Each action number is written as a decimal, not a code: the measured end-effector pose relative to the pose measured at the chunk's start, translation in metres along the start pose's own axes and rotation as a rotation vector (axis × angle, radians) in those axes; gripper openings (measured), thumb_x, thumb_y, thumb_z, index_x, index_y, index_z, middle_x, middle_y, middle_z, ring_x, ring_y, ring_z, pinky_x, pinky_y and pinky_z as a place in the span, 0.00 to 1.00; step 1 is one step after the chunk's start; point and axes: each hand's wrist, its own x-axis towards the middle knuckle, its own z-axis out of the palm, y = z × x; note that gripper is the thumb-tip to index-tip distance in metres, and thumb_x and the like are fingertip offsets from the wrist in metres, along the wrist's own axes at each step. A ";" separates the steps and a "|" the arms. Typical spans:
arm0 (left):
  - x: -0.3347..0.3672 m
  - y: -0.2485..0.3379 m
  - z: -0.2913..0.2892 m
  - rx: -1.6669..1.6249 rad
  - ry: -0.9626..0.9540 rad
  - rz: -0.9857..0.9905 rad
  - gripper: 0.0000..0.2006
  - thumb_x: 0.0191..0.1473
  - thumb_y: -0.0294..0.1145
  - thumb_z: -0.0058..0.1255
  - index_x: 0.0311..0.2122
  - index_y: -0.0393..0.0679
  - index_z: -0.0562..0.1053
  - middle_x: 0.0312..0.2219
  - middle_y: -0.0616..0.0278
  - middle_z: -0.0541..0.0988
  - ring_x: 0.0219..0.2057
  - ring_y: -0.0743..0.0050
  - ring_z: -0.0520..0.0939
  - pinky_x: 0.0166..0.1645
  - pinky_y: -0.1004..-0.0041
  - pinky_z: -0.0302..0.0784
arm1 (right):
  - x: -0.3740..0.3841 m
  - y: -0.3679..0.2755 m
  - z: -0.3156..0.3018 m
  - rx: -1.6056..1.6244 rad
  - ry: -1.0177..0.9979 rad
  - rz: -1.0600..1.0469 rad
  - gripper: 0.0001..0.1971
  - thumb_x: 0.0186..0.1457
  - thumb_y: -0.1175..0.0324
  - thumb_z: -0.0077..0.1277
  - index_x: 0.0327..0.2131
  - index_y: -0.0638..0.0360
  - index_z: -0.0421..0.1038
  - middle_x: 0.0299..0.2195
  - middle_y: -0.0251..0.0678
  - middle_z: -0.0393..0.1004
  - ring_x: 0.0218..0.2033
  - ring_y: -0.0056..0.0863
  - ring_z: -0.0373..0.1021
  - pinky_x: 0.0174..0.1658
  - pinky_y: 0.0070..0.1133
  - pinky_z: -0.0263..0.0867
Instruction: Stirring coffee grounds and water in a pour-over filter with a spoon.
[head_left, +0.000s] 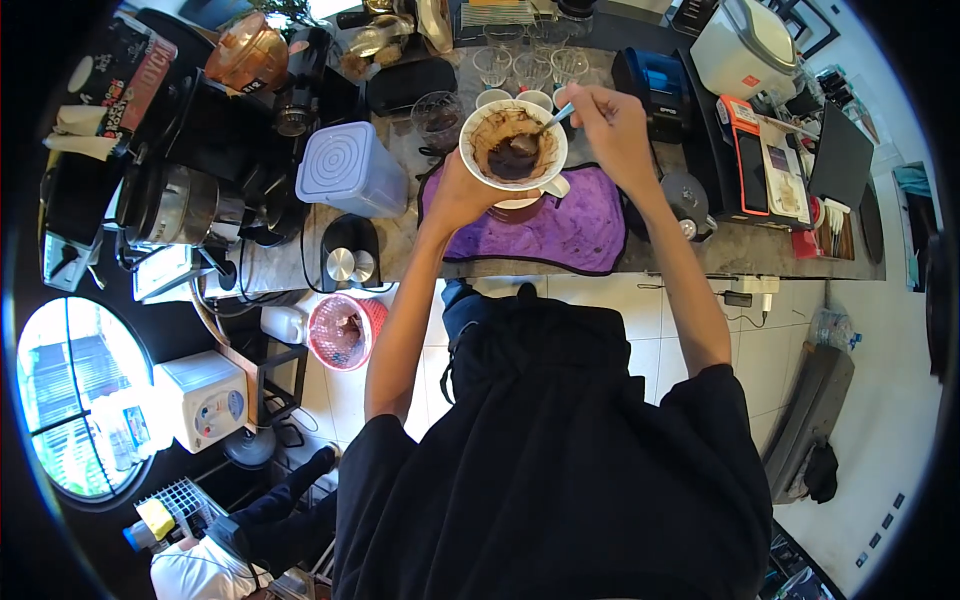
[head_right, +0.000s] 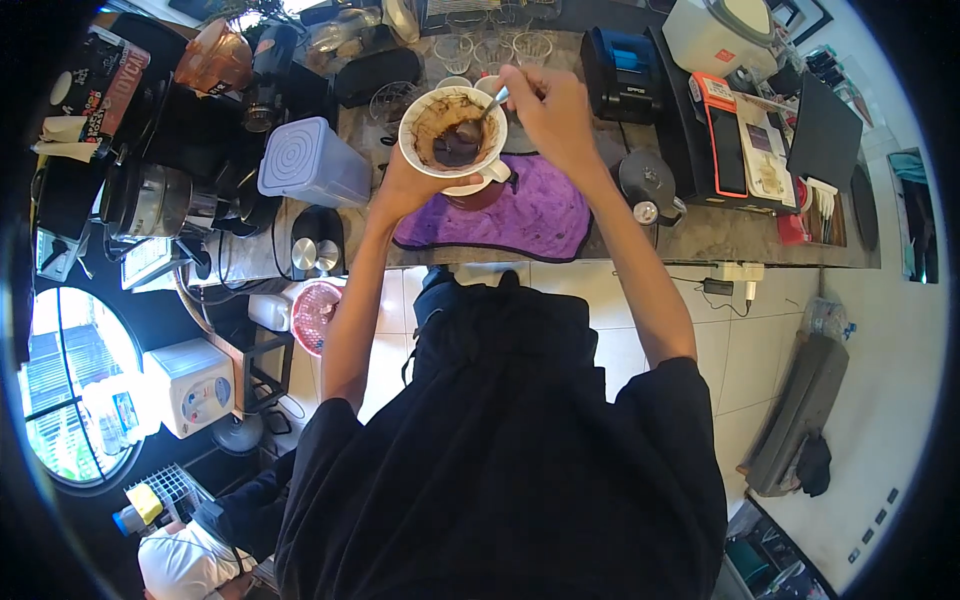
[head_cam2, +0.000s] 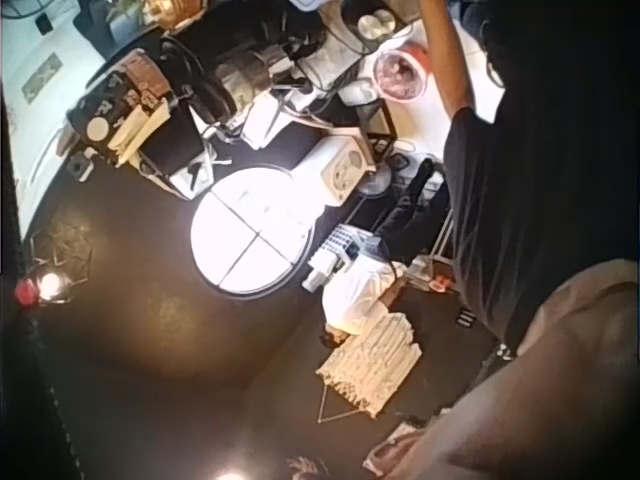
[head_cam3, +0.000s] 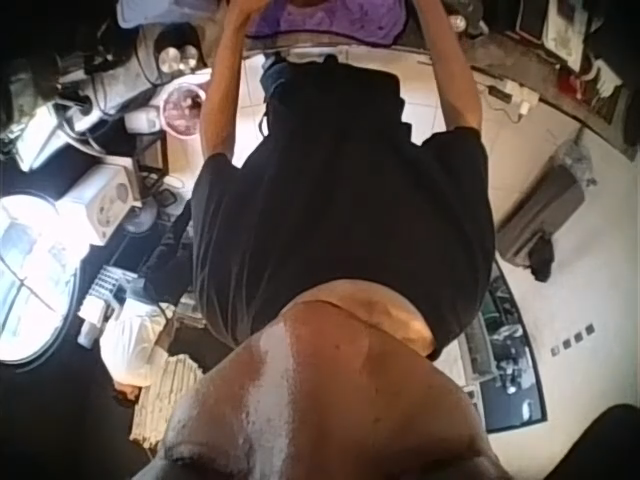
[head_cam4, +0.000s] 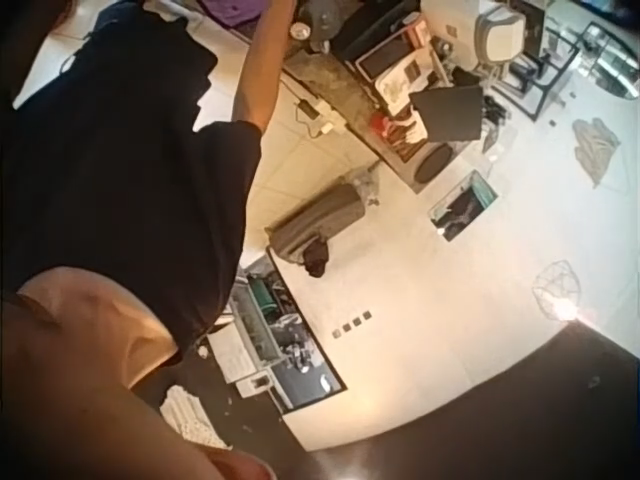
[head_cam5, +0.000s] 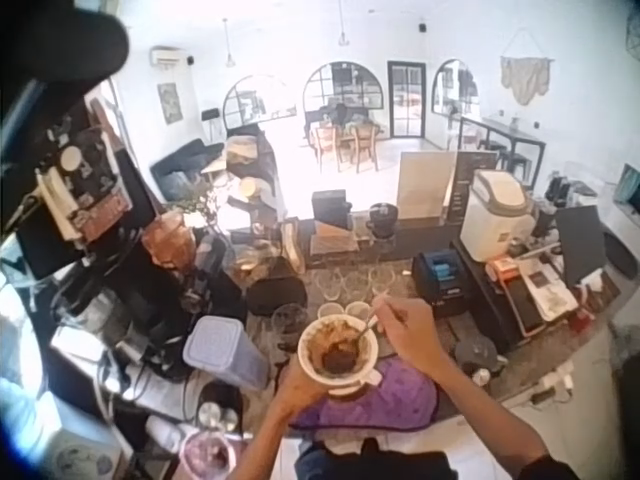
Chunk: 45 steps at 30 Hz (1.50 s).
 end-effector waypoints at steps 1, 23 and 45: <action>0.000 0.000 -0.001 0.000 0.000 0.001 0.43 0.32 0.27 0.77 0.56 0.36 0.66 0.50 0.59 0.75 0.50 0.72 0.76 0.58 0.68 0.72 | -0.001 0.009 0.003 -0.009 -0.006 0.030 0.16 0.62 0.62 0.49 0.29 0.64 0.79 0.17 0.28 0.70 0.20 0.12 0.63 0.24 0.15 0.55; 0.002 0.007 -0.004 -0.019 0.000 -0.021 0.42 0.32 0.27 0.76 0.55 0.38 0.67 0.49 0.60 0.77 0.49 0.73 0.77 0.57 0.69 0.71 | 0.016 -0.007 -0.005 0.048 -0.189 -0.100 0.16 0.62 0.61 0.49 0.32 0.64 0.79 0.17 0.26 0.70 0.21 0.11 0.62 0.25 0.15 0.57; 0.010 0.002 -0.006 -0.075 -0.065 -0.019 0.46 0.32 0.26 0.76 0.59 0.40 0.64 0.54 0.60 0.72 0.55 0.71 0.73 0.61 0.67 0.69 | 0.019 -0.009 -0.010 0.043 -0.083 -0.082 0.18 0.63 0.59 0.49 0.31 0.62 0.81 0.16 0.24 0.68 0.20 0.10 0.61 0.23 0.17 0.53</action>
